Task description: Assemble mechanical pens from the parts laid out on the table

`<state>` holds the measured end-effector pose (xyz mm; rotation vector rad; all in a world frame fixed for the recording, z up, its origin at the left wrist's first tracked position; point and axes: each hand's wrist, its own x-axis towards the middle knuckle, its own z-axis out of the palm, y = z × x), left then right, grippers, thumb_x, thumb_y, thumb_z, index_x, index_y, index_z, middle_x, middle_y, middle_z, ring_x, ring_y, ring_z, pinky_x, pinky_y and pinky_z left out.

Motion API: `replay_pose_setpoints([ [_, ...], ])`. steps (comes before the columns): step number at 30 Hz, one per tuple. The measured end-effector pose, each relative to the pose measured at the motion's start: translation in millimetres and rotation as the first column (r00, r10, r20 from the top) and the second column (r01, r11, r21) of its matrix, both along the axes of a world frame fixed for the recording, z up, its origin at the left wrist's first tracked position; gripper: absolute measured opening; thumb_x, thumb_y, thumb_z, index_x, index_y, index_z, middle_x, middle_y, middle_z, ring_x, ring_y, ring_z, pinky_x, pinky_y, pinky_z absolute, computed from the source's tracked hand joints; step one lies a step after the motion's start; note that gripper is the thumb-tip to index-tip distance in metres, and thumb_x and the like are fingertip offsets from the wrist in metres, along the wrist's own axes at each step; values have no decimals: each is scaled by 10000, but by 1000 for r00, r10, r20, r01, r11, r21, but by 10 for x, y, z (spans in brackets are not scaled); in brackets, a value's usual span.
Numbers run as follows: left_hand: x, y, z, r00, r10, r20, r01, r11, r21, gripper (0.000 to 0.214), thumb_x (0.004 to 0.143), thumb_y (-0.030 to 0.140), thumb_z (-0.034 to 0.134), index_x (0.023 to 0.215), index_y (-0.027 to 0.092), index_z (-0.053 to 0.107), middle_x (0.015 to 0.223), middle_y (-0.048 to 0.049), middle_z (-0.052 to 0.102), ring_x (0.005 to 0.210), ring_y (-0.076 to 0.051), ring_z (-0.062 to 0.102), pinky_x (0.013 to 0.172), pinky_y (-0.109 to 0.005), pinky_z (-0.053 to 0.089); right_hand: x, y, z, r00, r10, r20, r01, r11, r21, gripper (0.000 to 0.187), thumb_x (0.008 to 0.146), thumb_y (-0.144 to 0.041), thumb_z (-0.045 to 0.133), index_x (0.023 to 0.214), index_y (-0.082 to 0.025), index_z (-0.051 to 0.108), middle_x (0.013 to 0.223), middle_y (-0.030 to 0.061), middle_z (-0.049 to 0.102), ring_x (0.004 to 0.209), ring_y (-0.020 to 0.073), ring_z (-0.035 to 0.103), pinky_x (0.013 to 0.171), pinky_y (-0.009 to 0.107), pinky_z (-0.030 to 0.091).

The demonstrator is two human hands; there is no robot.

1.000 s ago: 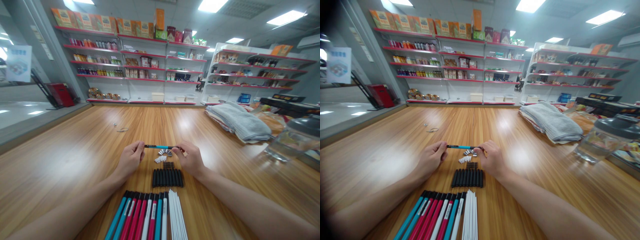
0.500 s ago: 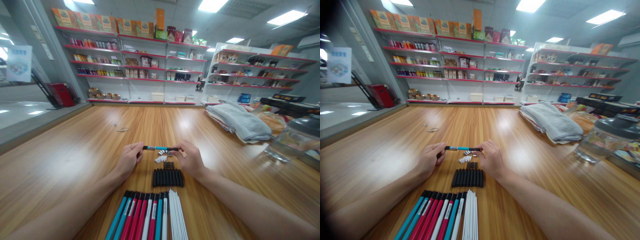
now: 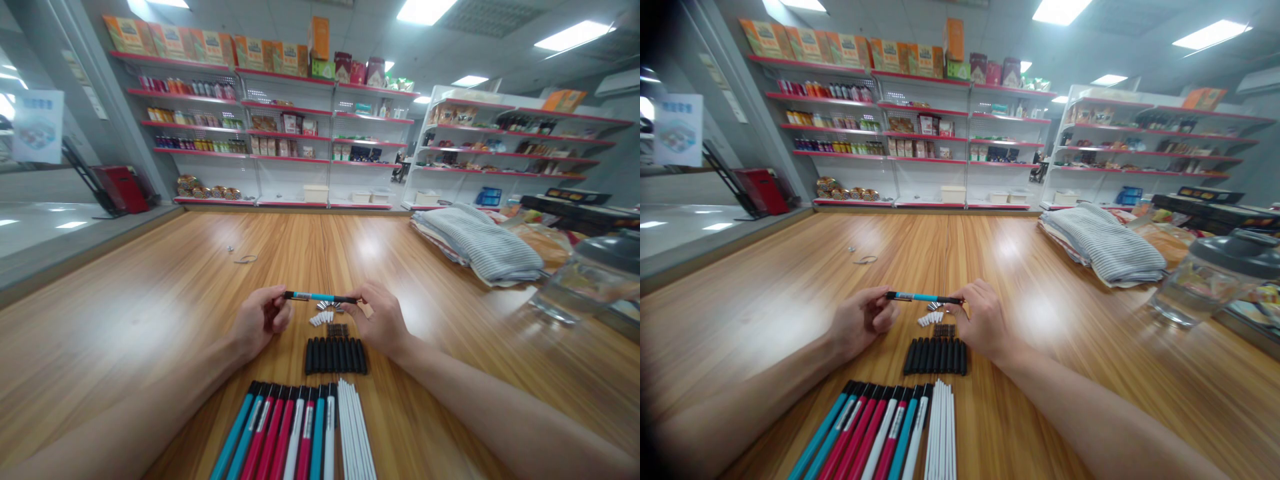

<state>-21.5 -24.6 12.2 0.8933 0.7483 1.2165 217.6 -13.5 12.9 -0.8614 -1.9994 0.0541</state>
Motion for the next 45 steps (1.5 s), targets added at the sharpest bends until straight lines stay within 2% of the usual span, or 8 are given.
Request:
replay_pose_setpoints([
  [5, -22, 2, 23, 993, -82, 85, 87, 995, -55, 284, 834, 309, 506, 595, 166, 448, 434, 13, 437, 408, -100, 383, 410, -234, 271, -7, -4, -9, 1000, 0, -10, 0, 1000, 9, 17, 828, -187, 612, 814, -182, 605, 745, 41, 612, 738, 185, 536, 669, 324, 419],
  [10, -22, -6, 41, 986, -100, 131, 109, 992, -60, 243, 832, 291, 506, 633, 152, 494, 483, 0, 472, 416, -98, 397, 409, -232, 272, -13, -8, -12, 1000, -2, -12, 2, 1000, 10, 37, 828, -209, 625, 807, -184, 607, 740, 39, 614, 726, 182, 536, 662, 326, 418],
  [22, -31, -36, 55, 970, -177, 168, 182, 983, -15, 166, 871, 260, 465, 747, 156, 502, 553, 2, 469, 450, -100, 430, 435, -229, 273, -24, -10, -9, 1000, 3, -15, -3, 1000, -2, 54, 827, -224, 633, 807, -180, 608, 734, 32, 601, 720, 172, 523, 665, 323, 414],
  [30, 0, -12, 28, 989, -94, 115, 84, 993, 84, 62, 891, 218, 474, 926, 185, 514, 501, 41, 422, 402, -78, 354, 401, -194, 203, -12, 5, -18, 999, 7, 35, -6, 1000, -22, 157, 881, -284, 579, 781, -168, 610, 705, 36, 587, 705, 169, 506, 656, 314, 382],
  [33, -19, -16, 15, 978, -181, 108, 172, 981, 85, 135, 914, 251, 443, 987, 176, 529, 526, 32, 428, 422, -80, 366, 411, -196, 223, -6, 24, -43, 999, 13, 42, -12, 999, -38, 172, 887, -294, 573, 780, -166, 611, 700, 35, 582, 697, 166, 502, 644, 305, 373],
  [38, -64, -38, -16, 914, -393, 101, 381, 917, 113, 244, 921, 305, 403, 986, 137, 568, 572, -12, 475, 465, -100, 399, 412, -210, 248, 12, 30, -64, 998, 63, 19, -61, 996, -62, 148, 890, -275, 567, 794, -168, 602, 714, 36, 579, 707, 165, 506, 641, 294, 378],
  [45, -56, -89, 3, 886, -415, 207, 407, 910, 85, 270, 903, 349, 415, 929, 139, 582, 618, -35, 476, 568, -131, 447, 436, -209, 281, -8, -3, -22, 996, 89, 30, -88, 996, -19, 146, 892, -268, 559, 791, -168, 592, 718, 40, 586, 716, 171, 507, 658, 303, 378],
])
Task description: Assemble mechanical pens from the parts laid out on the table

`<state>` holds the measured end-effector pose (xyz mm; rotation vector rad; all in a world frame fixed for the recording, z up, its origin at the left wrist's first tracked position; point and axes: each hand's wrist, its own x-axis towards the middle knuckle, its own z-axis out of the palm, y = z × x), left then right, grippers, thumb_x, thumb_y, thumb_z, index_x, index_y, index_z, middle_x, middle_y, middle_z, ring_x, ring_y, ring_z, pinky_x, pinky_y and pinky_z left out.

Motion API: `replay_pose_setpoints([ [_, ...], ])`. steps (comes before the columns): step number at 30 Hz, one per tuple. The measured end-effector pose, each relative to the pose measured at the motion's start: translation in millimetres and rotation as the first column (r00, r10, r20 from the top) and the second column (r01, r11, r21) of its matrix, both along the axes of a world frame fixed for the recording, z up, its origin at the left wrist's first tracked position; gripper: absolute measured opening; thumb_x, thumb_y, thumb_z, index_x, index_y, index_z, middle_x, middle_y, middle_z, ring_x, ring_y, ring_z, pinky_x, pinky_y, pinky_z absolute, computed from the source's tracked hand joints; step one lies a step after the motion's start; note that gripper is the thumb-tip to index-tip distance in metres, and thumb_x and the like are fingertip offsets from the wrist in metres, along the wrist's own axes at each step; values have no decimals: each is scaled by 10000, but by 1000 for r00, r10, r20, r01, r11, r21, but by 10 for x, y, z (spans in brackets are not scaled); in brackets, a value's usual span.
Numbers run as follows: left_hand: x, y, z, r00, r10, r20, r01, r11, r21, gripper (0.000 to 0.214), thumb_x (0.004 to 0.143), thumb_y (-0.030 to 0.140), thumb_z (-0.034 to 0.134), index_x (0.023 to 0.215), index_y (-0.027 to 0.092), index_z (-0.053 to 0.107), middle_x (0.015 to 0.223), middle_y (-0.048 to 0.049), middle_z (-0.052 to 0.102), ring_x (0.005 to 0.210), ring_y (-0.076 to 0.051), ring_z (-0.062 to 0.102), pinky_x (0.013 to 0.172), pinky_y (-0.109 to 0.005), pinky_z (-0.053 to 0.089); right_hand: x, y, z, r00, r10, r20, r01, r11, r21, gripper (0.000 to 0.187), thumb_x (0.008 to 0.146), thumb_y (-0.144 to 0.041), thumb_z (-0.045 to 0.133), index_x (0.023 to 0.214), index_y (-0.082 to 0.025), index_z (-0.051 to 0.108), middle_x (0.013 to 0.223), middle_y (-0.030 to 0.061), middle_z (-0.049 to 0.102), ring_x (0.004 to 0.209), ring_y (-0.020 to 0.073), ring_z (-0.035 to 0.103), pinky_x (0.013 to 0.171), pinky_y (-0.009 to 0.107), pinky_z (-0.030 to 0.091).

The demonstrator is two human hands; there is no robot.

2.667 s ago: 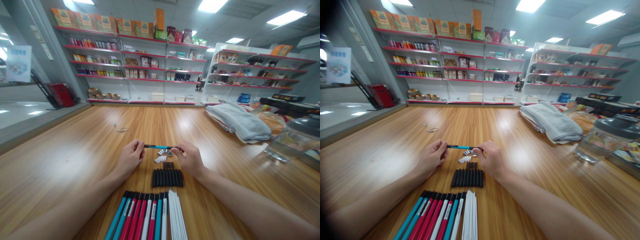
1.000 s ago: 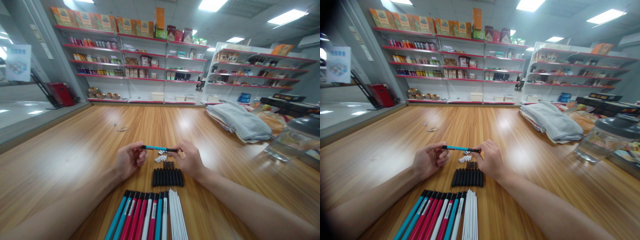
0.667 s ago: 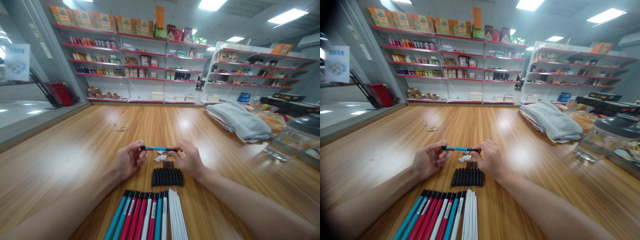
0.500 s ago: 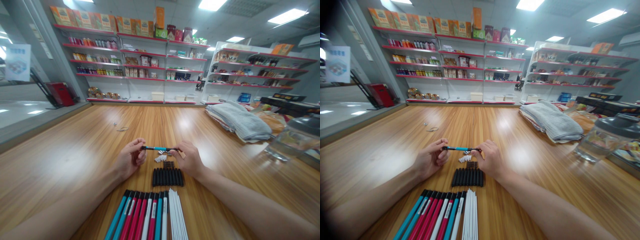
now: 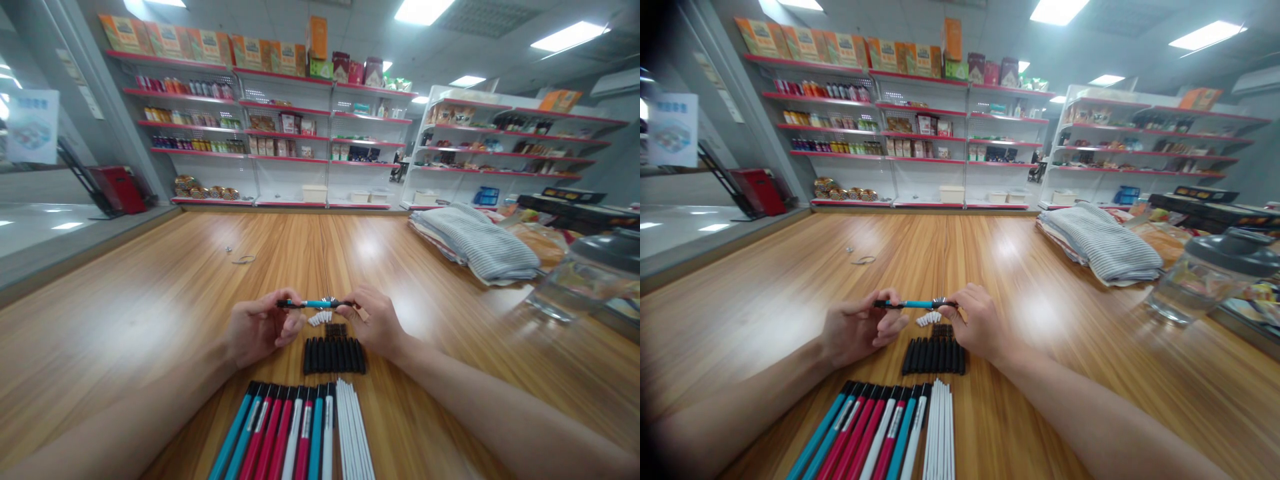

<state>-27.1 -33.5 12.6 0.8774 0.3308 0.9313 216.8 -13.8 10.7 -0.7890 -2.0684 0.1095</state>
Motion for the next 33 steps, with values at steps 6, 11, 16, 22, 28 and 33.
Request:
replay_pose_setpoints([
  [6, 12, 32, -12, 999, 32, 32, -32, 999, -2, 229, 909, 300, 420, 869, 144, 583, 565, -29, 467, 565, -133, 439, 419, -197, 256, -10, 1, -2, 1000, 5, -8, -5, 1000, -11, 150, 890, -273, 570, 789, -165, 600, 714, 38, 590, 715, 166, 512, 658, 298, 383],
  [11, 11, 7, 36, 999, 17, 39, -15, 999, -44, 285, 907, 369, 412, 891, 145, 587, 598, -34, 476, 582, -146, 461, 433, -211, 269, -19, -2, -6, 1000, -13, -9, 13, 1000, -17, 143, 886, -275, 574, 802, -165, 610, 725, 40, 596, 723, 168, 517, 667, 303, 389],
  [16, 23, 6, 51, 999, 41, 5, -41, 996, -76, 269, 913, 320, 384, 868, 141, 579, 599, -41, 462, 588, -152, 467, 443, -215, 280, -16, 2, -1, 1000, -27, 2, 27, 999, -22, 144, 888, -278, 571, 806, -167, 614, 725, 42, 599, 720, 170, 514, 666, 308, 390],
  [22, 46, 61, -2, 989, 143, -50, -146, 985, -88, 264, 925, 306, 381, 871, 148, 585, 592, -25, 455, 528, -124, 412, 415, -208, 256, -9, 9, -4, 999, -44, 2, 44, 999, -31, 178, 885, -305, 579, 776, -169, 616, 702, 36, 588, 701, 163, 509, 649, 301, 381],
  [28, 115, 60, -35, 888, 372, -270, -356, 928, 108, 264, 900, 386, 459, 920, 174, 614, 572, 15, 419, 493, -109, 356, 411, -214, 240, -9, 11, -22, 998, -52, 17, 53, 998, -44, 261, 908, -332, 552, 723, -169, 640, 631, 23, 571, 658, 149, 484, 625, 293, 354],
  [33, 187, -44, -21, 313, 848, -429, -323, 519, 791, 189, 838, 353, 598, 797, 187, 677, 679, -25, 549, 643, -151, 467, 596, -272, 354, -17, 12, -29, 996, -73, 50, 75, 996, -43, 321, 907, -394, 548, 701, -168, 646, 616, 22, 543, 644, 144, 474, 617, 287, 348],
])
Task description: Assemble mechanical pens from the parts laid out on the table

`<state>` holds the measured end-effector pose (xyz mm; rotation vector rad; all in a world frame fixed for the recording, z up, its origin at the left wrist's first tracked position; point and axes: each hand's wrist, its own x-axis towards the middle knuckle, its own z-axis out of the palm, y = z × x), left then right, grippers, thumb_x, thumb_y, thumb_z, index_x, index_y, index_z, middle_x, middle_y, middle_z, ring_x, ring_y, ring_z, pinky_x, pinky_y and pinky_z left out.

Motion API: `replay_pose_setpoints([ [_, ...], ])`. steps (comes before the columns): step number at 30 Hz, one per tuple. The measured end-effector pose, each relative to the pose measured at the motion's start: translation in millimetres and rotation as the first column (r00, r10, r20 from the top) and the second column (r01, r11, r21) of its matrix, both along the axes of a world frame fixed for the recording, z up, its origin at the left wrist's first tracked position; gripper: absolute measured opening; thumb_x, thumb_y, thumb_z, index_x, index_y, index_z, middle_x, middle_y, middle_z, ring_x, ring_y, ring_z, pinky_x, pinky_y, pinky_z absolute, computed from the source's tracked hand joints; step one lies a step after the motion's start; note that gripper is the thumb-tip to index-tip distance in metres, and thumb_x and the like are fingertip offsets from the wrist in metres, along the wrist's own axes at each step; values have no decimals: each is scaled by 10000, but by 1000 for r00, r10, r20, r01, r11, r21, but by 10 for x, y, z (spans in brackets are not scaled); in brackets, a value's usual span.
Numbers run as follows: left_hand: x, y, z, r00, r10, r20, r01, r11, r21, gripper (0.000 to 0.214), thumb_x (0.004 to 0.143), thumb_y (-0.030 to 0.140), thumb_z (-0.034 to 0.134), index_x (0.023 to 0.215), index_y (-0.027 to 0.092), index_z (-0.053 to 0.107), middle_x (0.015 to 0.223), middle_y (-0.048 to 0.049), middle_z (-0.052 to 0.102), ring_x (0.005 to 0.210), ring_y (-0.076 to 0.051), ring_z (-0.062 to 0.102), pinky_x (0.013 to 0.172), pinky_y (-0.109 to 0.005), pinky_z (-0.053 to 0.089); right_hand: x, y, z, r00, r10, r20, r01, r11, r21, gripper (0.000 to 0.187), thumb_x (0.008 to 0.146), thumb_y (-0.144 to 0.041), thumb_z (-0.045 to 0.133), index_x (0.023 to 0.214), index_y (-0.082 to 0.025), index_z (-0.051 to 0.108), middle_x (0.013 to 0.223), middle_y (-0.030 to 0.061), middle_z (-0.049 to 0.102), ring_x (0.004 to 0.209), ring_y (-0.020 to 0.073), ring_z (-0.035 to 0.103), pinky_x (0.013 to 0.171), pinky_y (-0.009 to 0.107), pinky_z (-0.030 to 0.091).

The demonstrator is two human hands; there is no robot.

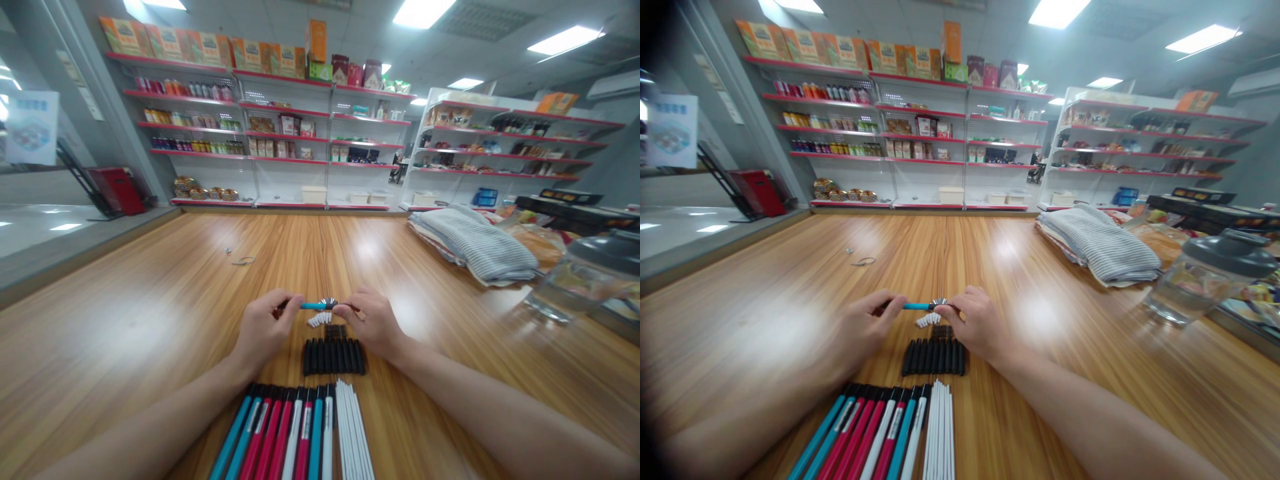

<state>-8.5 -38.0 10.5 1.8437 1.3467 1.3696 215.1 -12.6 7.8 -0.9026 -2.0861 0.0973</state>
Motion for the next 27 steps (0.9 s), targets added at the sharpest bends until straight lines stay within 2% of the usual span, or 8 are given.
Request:
replay_pose_setpoints([
  [2, 15, -42, 35, 971, -15, -239, 60, 981, 185, 115, 816, 307, 632, 804, 211, 695, 735, -40, 589, 748, -185, 487, 728, -309, 360, -6, -10, 0, 1000, 8, 21, -8, 1000, 12, 332, 910, -405, 541, 698, -171, 644, 614, 21, 539, 647, 146, 474, 619, 288, 346],
  [5, 35, -85, 98, 912, -98, -397, 214, 942, 258, 96, 808, 273, 650, 883, 240, 700, 760, -50, 606, 793, -210, 483, 828, -351, 317, -24, -33, -1, 998, 40, 39, -42, 998, 48, 326, 910, -405, 542, 699, -174, 633, 617, 21, 553, 654, 149, 474, 635, 295, 347],
  [10, 80, -118, 121, 901, -224, -372, 311, 931, 193, 132, 875, 247, 558, 933, 227, 675, 787, -60, 577, 764, -200, 477, 784, -329, 329, -51, -80, 19, 990, 120, 67, -126, 989, 82, 267, 916, -357, 539, 735, -177, 621, 650, 24, 589, 672, 153, 478, 659, 308, 351],
  [14, 85, -123, 56, 889, -245, -387, 329, 930, 167, 141, 879, 238, 549, 958, 224, 665, 768, -49, 548, 709, -176, 474, 693, -286, 354, -44, -116, 68, 985, 142, 100, -148, 987, 57, 170, 905, -318, 542, 862, -172, 618, 734, 39, 616, 730, 174, 497, 700, 330, 369],
  [17, 58, -121, 26, 872, -240, -426, 334, 929, 159, 193, 868, 234, 563, 1037, 233, 656, 809, -59, 570, 732, -177, 503, 666, -270, 366, -39, -129, 94, 969, 185, 162, -196, 979, 56, 169, 899, -320, 543, 947, -173, 609, 798, 53, 632, 771, 190, 502, 720, 346, 376],
  [21, 8, -106, 17, 872, -259, -415, 343, 928, 142, 157, 851, 237, 584, 975, 228, 681, 756, -48, 546, 658, -152, 472, 600, -238, 344, -55, -118, 79, 955, 193, 224, -216, 973, 82, 169, 923, -303, 504, 868, -175, 600, 778, 55, 627, 742, 182, 482, 703, 342, 365],
  [24, -12, -95, 9, 893, -295, -338, 354, 927, 126, 131, 833, 247, 610, 930, 220, 693, 731, -44, 527, 622, -144, 439, 570, -227, 323, -75, -109, 54, 961, 165, 220, -188, 978, 86, 220, 928, -311, 498, 769, -180, 574, 711, 42, 608, 700, 171, 458, 675, 331, 349],
  [27, -13, -89, 12, 887, -297, -352, 354, 929, 110, 139, 831, 248, 612, 938, 223, 697, 739, -47, 547, 629, -147, 452, 582, -232, 330, -79, -106, 45, 967, 164, 196, -182, 980, 75, 247, 915, -329, 523, 716, -186, 556, 671, 28, 597, 674, 162, 452, 658, 319, 345],
])
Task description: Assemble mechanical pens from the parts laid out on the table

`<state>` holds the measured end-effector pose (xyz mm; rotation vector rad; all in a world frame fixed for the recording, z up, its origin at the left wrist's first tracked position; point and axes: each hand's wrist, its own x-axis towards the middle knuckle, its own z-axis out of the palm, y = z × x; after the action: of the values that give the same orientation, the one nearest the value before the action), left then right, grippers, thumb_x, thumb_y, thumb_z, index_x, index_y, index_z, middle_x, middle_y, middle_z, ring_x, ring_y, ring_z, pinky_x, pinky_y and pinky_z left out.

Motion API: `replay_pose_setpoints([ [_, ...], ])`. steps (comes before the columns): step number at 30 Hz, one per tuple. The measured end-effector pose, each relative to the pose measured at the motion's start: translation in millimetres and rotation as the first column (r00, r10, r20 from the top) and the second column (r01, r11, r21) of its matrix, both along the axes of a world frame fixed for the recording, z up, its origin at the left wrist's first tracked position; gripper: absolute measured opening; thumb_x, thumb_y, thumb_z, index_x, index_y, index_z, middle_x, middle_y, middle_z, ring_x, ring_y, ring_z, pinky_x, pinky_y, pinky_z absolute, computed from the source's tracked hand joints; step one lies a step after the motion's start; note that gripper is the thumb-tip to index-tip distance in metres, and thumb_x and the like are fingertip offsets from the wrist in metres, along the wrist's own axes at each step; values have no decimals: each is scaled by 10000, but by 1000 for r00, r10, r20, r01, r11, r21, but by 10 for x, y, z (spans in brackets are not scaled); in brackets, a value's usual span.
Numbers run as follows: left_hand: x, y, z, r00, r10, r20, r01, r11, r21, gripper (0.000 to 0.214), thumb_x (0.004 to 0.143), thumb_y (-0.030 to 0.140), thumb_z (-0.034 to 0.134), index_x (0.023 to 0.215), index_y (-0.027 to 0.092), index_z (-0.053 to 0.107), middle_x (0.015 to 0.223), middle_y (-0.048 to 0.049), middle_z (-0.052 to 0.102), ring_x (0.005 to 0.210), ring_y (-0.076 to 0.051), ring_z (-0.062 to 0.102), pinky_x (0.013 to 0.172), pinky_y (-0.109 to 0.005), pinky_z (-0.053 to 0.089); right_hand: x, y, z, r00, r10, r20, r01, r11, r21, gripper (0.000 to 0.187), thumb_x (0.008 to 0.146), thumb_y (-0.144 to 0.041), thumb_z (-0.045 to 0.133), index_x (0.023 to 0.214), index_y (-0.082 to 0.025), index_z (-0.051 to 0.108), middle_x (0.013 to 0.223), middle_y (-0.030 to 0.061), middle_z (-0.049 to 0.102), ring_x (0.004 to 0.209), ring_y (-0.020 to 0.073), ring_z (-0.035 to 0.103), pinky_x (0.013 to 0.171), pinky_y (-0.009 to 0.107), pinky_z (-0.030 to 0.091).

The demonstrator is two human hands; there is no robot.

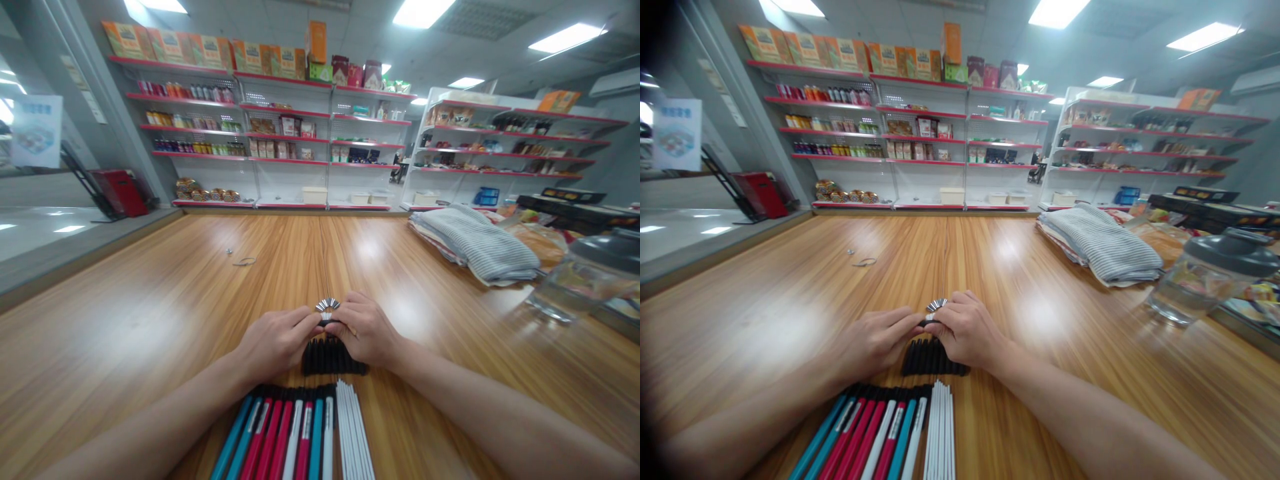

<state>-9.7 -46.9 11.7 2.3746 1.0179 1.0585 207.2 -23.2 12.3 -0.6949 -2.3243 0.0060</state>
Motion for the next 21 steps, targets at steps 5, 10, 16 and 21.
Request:
replay_pose_setpoints([
  [5, -7, 39, 20, 994, 59, 87, -55, 997, -45, 197, 822, 231, 619, 1007, 232, 686, 840, -56, 631, 743, -173, 546, 666, -244, 381, 77, 73, -4, 983, -104, -149, 92, 992, -90, 258, 923, -311, 500, 714, -183, 583, 668, 30, 586, 677, 156, 499, 646, 295, 375],
  [10, -52, 130, -32, 880, 248, 405, -153, 956, -252, 134, 839, 291, 603, 913, 183, 634, 589, 35, 463, 508, -91, 394, 482, -192, 291, 179, 227, -71, 926, -298, -231, 243, 940, -238, 189, 898, -265, 517, 751, -180, 599, 683, 21, 590, 649, 142, 526, 598, 262, 400],
  [16, -80, 214, -66, 757, 254, 602, 60, 890, -451, 209, 903, 399, 499, 905, 192, 530, 574, 55, 423, 401, -59, 325, 386, -172, 220, 166, 258, -122, 937, -283, -205, 214, 928, -306, 67, 839, -204, 575, 824, -181, 637, 747, 24, 637, 698, 147, 571, 619, 261, 437],
  [21, -74, 162, -29, 890, 218, 400, -65, 930, -363, 207, 876, 347, 543, 823, 159, 609, 558, 38, 427, 460, -77, 361, 429, -187, 237, 149, 228, -108, 950, -250, -185, 191, 939, -287, 61, 807, -160, 597, 826, -183, 650, 719, 11, 629, 676, 140, 560, 611, 261, 433],
])
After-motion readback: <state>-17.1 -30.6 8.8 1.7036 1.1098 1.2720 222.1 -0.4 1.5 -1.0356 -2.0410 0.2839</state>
